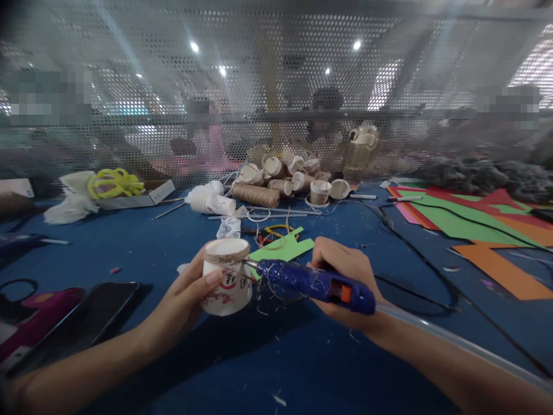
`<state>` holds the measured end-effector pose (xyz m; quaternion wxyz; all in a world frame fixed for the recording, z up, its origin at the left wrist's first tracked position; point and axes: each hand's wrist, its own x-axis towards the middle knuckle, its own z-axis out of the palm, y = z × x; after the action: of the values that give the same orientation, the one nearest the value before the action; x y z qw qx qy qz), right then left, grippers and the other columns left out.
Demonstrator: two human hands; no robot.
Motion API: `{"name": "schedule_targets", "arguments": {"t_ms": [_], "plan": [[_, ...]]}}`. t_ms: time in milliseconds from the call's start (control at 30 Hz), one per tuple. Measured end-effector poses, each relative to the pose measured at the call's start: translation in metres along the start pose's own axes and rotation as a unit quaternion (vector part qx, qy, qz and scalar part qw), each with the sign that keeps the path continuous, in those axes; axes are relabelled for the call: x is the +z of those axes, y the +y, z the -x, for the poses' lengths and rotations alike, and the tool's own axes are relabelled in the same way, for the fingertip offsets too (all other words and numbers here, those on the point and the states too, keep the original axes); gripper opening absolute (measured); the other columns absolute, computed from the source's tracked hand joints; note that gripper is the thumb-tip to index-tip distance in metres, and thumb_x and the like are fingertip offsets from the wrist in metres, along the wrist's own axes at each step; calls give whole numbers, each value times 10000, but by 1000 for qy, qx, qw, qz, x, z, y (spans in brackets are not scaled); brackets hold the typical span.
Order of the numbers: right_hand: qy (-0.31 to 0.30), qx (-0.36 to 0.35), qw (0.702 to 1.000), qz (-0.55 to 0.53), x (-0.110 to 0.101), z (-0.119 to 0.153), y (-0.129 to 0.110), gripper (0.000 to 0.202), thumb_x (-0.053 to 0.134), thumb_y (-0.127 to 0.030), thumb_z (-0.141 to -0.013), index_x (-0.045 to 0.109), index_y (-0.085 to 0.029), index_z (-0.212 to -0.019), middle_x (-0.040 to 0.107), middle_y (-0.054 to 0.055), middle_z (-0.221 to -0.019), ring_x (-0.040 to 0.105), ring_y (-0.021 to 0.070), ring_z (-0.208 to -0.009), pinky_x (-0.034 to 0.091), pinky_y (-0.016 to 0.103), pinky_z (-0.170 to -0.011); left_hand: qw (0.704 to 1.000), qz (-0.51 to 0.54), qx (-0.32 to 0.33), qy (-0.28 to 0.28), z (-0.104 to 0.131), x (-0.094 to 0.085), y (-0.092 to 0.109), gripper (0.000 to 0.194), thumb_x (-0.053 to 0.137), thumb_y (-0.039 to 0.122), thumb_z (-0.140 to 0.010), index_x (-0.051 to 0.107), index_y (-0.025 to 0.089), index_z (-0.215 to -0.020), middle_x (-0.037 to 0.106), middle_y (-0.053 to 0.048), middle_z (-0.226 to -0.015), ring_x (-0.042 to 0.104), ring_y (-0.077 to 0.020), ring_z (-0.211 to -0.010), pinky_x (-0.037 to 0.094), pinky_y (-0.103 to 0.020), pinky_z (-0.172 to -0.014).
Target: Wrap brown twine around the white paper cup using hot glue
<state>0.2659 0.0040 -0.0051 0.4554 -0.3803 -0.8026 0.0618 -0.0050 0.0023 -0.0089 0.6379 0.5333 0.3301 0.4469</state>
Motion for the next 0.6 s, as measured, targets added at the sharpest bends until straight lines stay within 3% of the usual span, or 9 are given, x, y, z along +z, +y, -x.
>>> {"name": "schedule_targets", "arguments": {"t_ms": [600], "plan": [[0,2,1000,3,1,0,1,242,643,-147,-778,435,-235,-693,499,-50,-629,459,102,-523,326,259,-524,1000,-20,-19,12,0,3,4,360,715,449,-908,636,331,-1239,692,-2,-1242,566,-267,-1256,426,-328,-985]]}}
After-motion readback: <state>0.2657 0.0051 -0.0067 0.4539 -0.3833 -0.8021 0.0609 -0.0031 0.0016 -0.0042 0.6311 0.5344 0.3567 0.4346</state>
